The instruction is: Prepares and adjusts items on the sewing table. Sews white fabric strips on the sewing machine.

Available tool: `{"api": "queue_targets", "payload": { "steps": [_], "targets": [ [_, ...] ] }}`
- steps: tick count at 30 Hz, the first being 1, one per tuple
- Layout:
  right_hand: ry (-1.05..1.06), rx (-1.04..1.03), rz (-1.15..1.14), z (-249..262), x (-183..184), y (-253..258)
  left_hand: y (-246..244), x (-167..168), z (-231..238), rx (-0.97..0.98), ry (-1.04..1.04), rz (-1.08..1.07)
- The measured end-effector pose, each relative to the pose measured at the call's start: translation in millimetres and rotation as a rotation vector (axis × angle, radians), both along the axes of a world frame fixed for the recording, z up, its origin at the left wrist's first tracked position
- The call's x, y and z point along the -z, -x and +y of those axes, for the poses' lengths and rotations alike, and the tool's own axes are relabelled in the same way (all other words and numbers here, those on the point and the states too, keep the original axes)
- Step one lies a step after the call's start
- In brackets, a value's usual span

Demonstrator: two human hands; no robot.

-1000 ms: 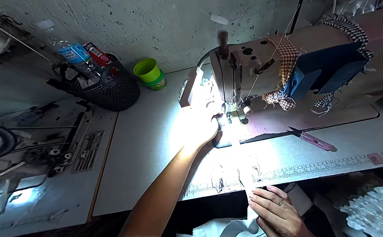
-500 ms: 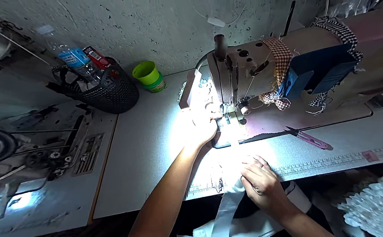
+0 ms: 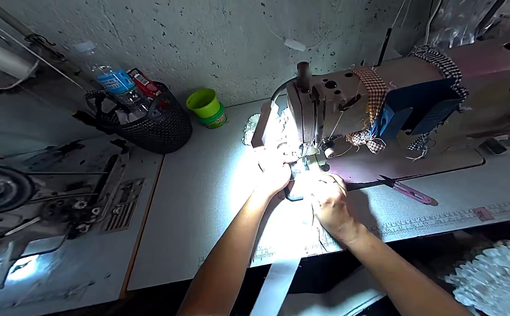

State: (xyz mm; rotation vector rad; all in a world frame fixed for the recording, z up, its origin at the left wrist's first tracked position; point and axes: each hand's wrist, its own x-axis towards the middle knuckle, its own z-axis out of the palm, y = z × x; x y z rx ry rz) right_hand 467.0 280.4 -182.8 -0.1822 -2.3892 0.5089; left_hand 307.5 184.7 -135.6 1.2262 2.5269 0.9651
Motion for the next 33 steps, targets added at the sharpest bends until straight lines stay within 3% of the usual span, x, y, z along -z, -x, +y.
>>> {"api": "queue_targets", "payload": {
  "steps": [6, 8, 11, 16, 19, 22, 27, 33],
  "targets": [
    [0.066, 0.023, -0.045, -0.4, -3.0, -6.7, -7.5, 1.0, -9.5, 0.039, 0.104, 0.011],
    [0.136, 0.014, -0.093, -7.3, -4.2, -35.6, -38.9, 3.0, -26.7, -0.031, 0.130, -0.004],
    [0.270, 0.045, 0.063, -31.5, 0.6, -95.2, -115.3, 3.9, -62.9, -0.163, 0.004, -0.030],
    [1.276, -0.221, -0.190, -55.9, -9.8, -147.4, -216.3, -0.2, -99.3, -0.178, -0.332, -0.318],
    [1.585, -0.282, -0.178, -52.6, -18.5, -142.7, -251.7, -14.3, -101.3, -0.221, -0.407, -0.496],
    [1.666, -0.190, -0.163, -54.0, -24.7, -141.6, -268.8, -13.7, -106.3, -0.218, -0.363, -0.402],
    [1.660, -0.126, -0.248, -62.8, -3.6, -157.0, -276.6, 15.9, -111.9, -0.154, -0.180, 0.151],
    [1.532, -0.111, -0.213, -65.4, 5.9, -166.9, -279.9, 20.0, -110.0, -0.022, 0.029, 0.317]
  ]
}}
